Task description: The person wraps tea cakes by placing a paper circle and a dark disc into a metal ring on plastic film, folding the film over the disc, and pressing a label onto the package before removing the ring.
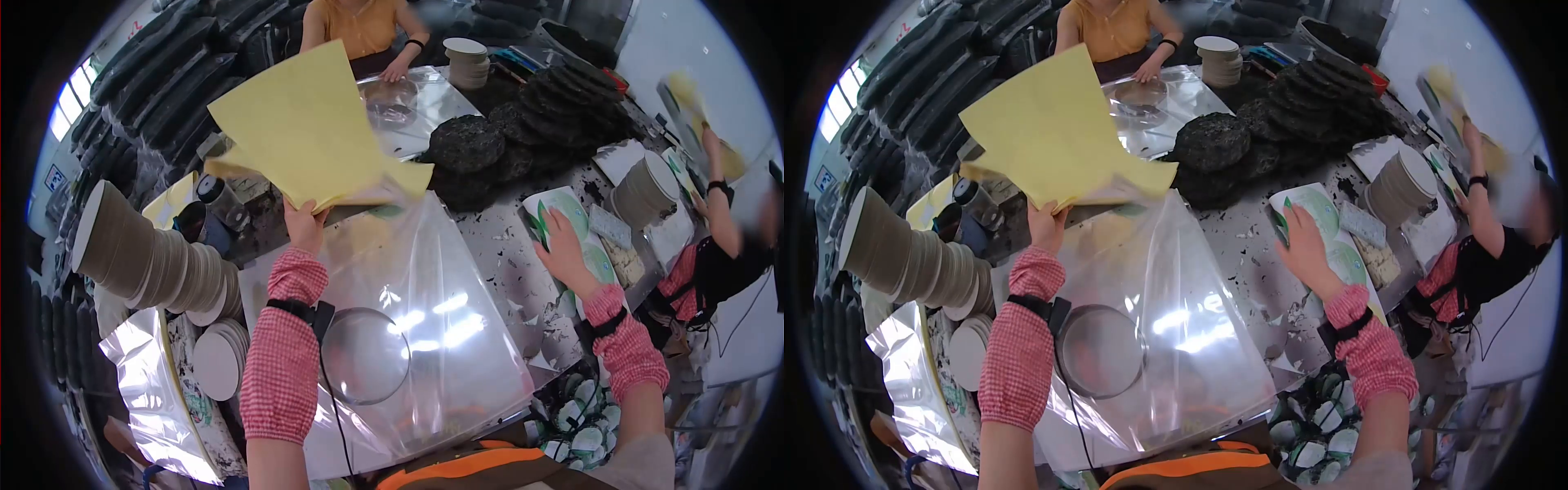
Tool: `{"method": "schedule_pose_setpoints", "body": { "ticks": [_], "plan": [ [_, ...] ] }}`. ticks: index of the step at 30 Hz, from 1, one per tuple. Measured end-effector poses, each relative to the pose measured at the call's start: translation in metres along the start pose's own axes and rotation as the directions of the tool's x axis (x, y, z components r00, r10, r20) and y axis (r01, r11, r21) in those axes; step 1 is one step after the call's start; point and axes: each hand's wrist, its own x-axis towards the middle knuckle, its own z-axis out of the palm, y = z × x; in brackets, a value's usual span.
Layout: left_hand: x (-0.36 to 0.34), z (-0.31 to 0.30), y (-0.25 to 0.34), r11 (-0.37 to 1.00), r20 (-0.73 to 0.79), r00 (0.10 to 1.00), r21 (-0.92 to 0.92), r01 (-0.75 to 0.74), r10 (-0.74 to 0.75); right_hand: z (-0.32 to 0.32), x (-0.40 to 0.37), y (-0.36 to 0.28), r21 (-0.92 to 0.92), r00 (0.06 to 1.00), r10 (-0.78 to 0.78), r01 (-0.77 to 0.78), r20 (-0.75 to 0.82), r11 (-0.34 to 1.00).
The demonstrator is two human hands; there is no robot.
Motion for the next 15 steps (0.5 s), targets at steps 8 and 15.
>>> {"method": "schedule_pose_setpoints", "body": {
  "ticks": [8,15],
  "plan": [
    [-0.056,-0.082,0.061,0.847,-0.004,0.907,0.354,0.396,-0.422,0.087,0.148,-0.019,-0.146,0.99,-0.14,0.135,-0.026,0.98],
    [-0.225,-0.173,0.177,-0.552,0.335,0.923,0.814,-0.181,0.19,0.146,0.21,0.026,-0.362,0.976,-0.216,0.198,-0.01,0.911]
  ]
}}
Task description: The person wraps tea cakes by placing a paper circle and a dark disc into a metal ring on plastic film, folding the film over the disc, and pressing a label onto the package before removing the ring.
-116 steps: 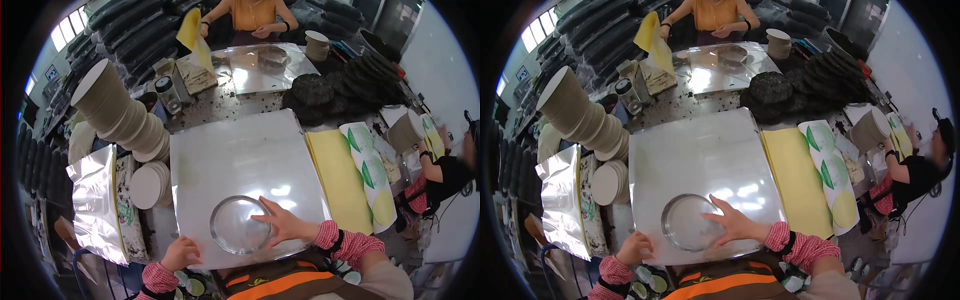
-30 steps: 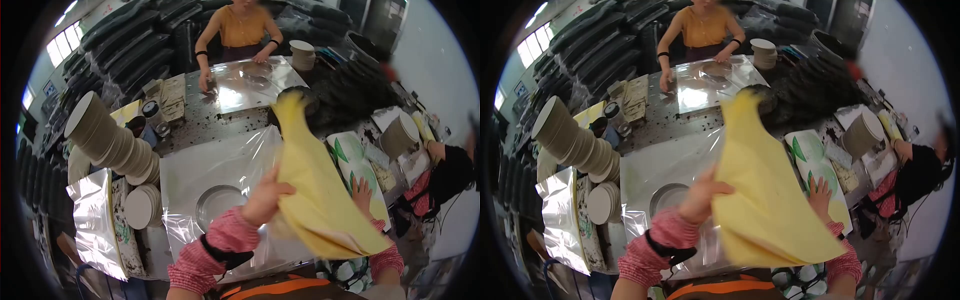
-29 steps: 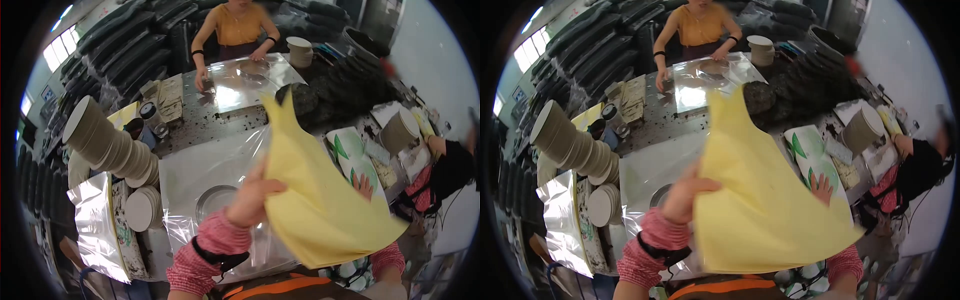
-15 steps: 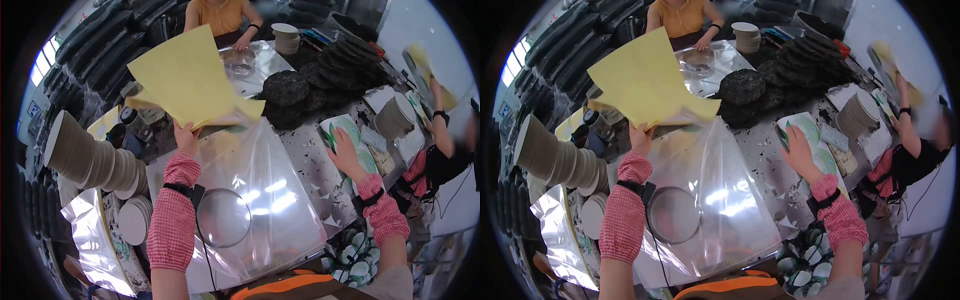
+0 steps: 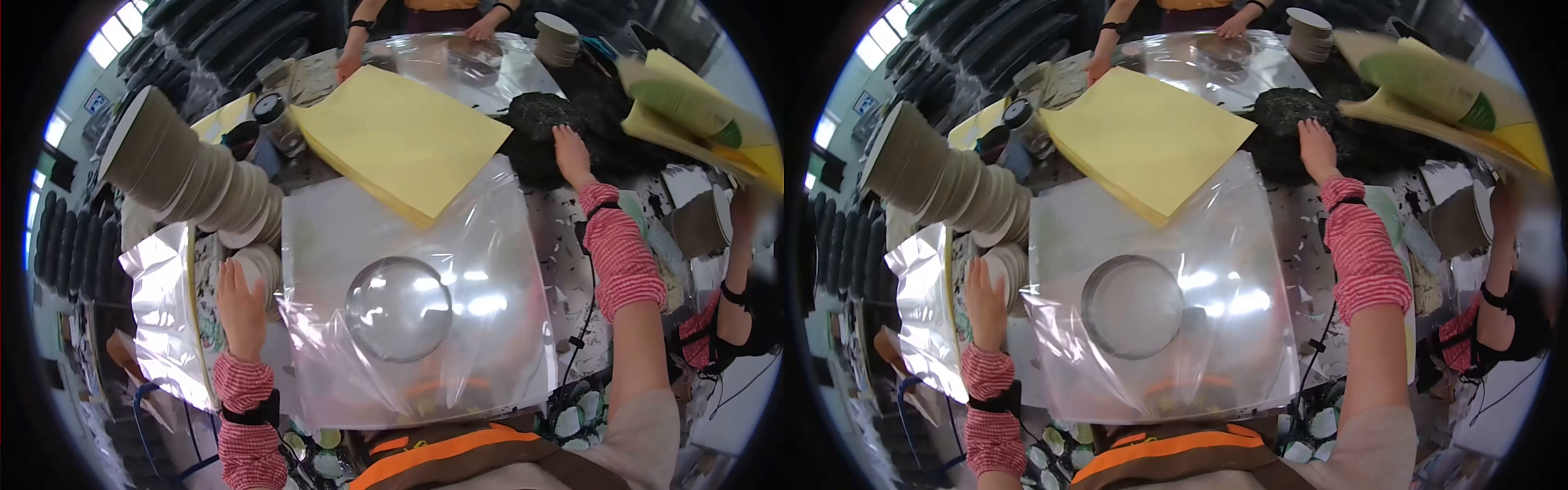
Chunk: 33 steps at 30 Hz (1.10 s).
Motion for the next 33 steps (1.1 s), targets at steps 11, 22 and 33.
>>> {"method": "schedule_pose_setpoints", "body": {
  "ticks": [11,22,33],
  "plan": [
    [-0.04,0.003,-0.016,0.988,0.104,0.989,-0.109,0.112,-0.101,-0.166,-0.062,-0.05,-0.127,0.961,-0.162,0.136,-0.224,0.983],
    [-0.054,0.028,0.138,0.616,0.123,0.791,-0.701,-0.358,0.599,-0.267,-0.152,-0.157,0.861,0.893,0.423,-0.09,-0.153,0.501],
    [-0.02,0.053,0.182,0.739,0.369,0.647,-0.44,-0.511,0.667,-0.225,-0.133,-0.188,0.721,0.857,0.258,-0.173,0.446,-0.671]
  ]
}}
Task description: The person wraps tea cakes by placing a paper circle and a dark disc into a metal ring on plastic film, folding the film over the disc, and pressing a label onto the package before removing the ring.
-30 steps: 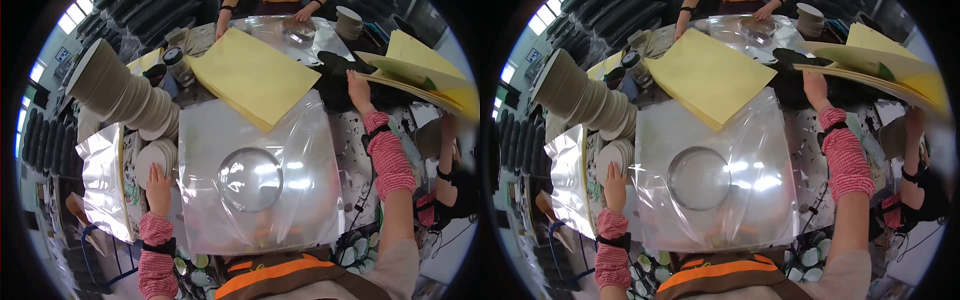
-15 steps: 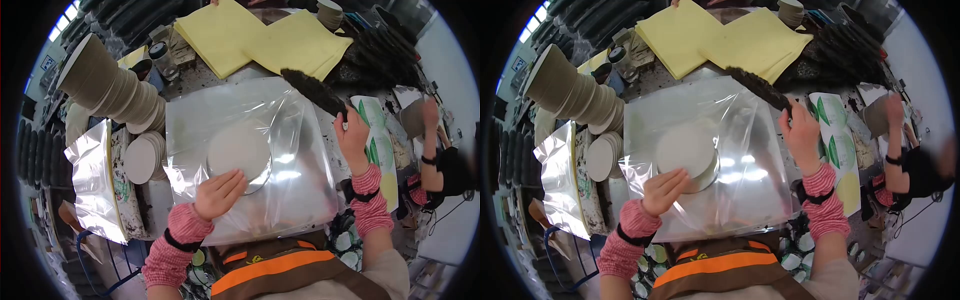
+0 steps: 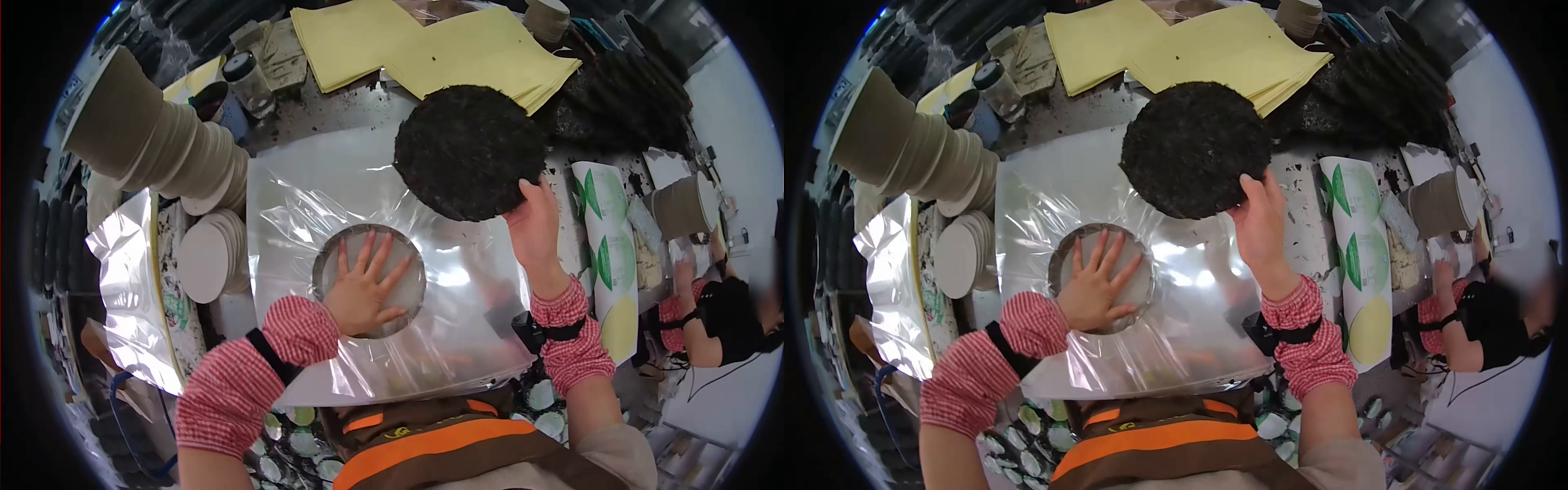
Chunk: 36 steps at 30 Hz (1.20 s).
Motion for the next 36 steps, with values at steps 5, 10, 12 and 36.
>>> {"method": "schedule_pose_setpoints", "body": {
  "ticks": [5,10,12,36],
  "plan": [
    [0.008,-0.001,-0.002,0.997,0.204,0.978,-0.059,0.052,-0.039,0.029,-0.012,-0.011,-0.367,0.98,-0.146,0.186,0.135,0.911],
    [-0.041,0.013,-0.063,0.585,-0.022,0.939,-0.787,0.195,-0.343,0.043,-0.095,0.02,-0.461,0.462,-0.201,0.886,0.864,0.056],
    [-0.051,-0.031,-0.031,-0.027,-0.2,0.751,-0.96,-0.279,-0.63,0.041,-0.12,0.052,-0.518,0.513,0.072,0.846,0.856,0.127],
    [-0.025,-0.048,-0.028,0.984,0.047,0.99,-0.118,0.135,-0.13,0.095,-0.056,0.085,-0.628,0.598,0.262,0.777,0.758,0.045]
  ]
}}
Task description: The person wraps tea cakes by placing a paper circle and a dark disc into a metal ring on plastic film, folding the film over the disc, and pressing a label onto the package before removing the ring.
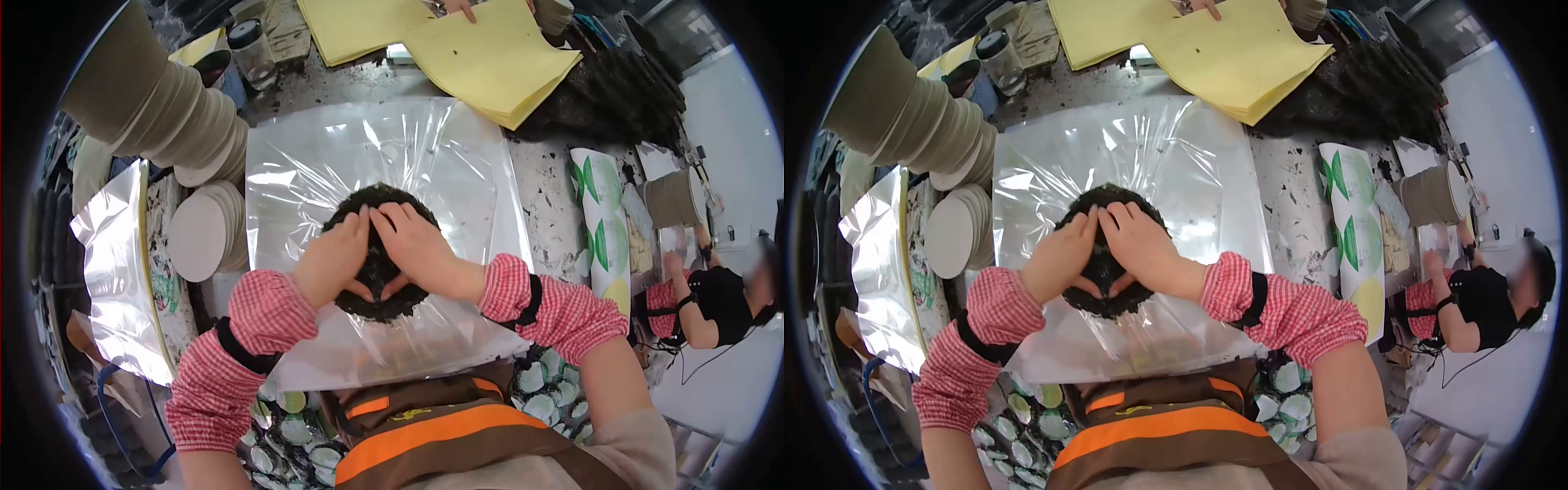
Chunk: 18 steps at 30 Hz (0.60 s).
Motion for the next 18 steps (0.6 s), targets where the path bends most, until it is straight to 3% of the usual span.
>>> {"method": "schedule_pose_setpoints", "body": {
  "ticks": [1,2,3,4,6,8,10,11,12,14,15,18],
  "plan": [
    [0.005,0.002,0.002,0.998,0.028,0.999,0.062,0.013,-0.015,0.003,0.006,0.001,-0.004,1.0,-0.004,0.004,-0.009,1.0],
    [0.008,0.008,0.004,0.993,0.065,0.997,0.116,0.021,-0.028,0.008,0.006,-0.001,-0.064,0.993,0.059,-0.052,0.105,0.997],
    [0.011,0.024,-0.001,0.989,0.005,1.0,0.15,-0.008,0.007,0.013,0.005,-0.004,-0.13,0.968,0.126,-0.1,0.215,0.987],
    [0.019,0.043,-0.002,0.989,0.006,1.0,0.149,-0.012,0.011,0.018,0.008,-0.005,-0.131,0.968,0.13,-0.104,0.215,0.986],
    [0.029,0.074,0.006,0.919,-0.086,0.969,0.306,0.249,-0.234,0.028,0.007,-0.012,-0.23,0.957,0.212,-0.166,0.195,0.959],
    [0.031,0.058,0.012,0.893,-0.106,0.959,0.349,0.284,-0.263,0.034,0.008,-0.007,-0.24,0.968,0.21,-0.173,0.136,0.955],
    [0.021,0.03,0.017,0.946,0.032,0.985,0.287,0.153,-0.169,0.034,0.005,-0.008,-0.163,0.961,0.215,-0.188,0.172,0.969],
    [0.011,0.023,0.012,0.977,-0.072,0.994,0.194,0.09,-0.077,0.025,-0.002,-0.007,-0.094,0.988,0.144,-0.138,0.053,0.986],
    [0.002,0.013,0.006,0.972,-0.092,0.993,0.214,0.095,-0.076,0.017,-0.007,0.003,-0.105,0.991,0.132,-0.128,0.029,0.986],
    [-0.028,-0.002,0.008,0.963,-0.274,0.924,0.027,-0.27,0.266,0.009,-0.027,0.013,0.059,0.98,-0.196,0.194,0.042,0.979],
    [-0.041,0.004,0.011,0.946,-0.208,0.926,0.002,-0.323,0.316,0.011,-0.029,0.013,0.063,0.979,-0.196,0.192,0.048,0.979],
    [-0.042,0.027,0.01,0.978,-0.134,0.969,0.004,-0.21,0.209,0.014,-0.04,0.007,0.024,0.986,-0.134,0.132,0.101,0.991]
  ]
}}
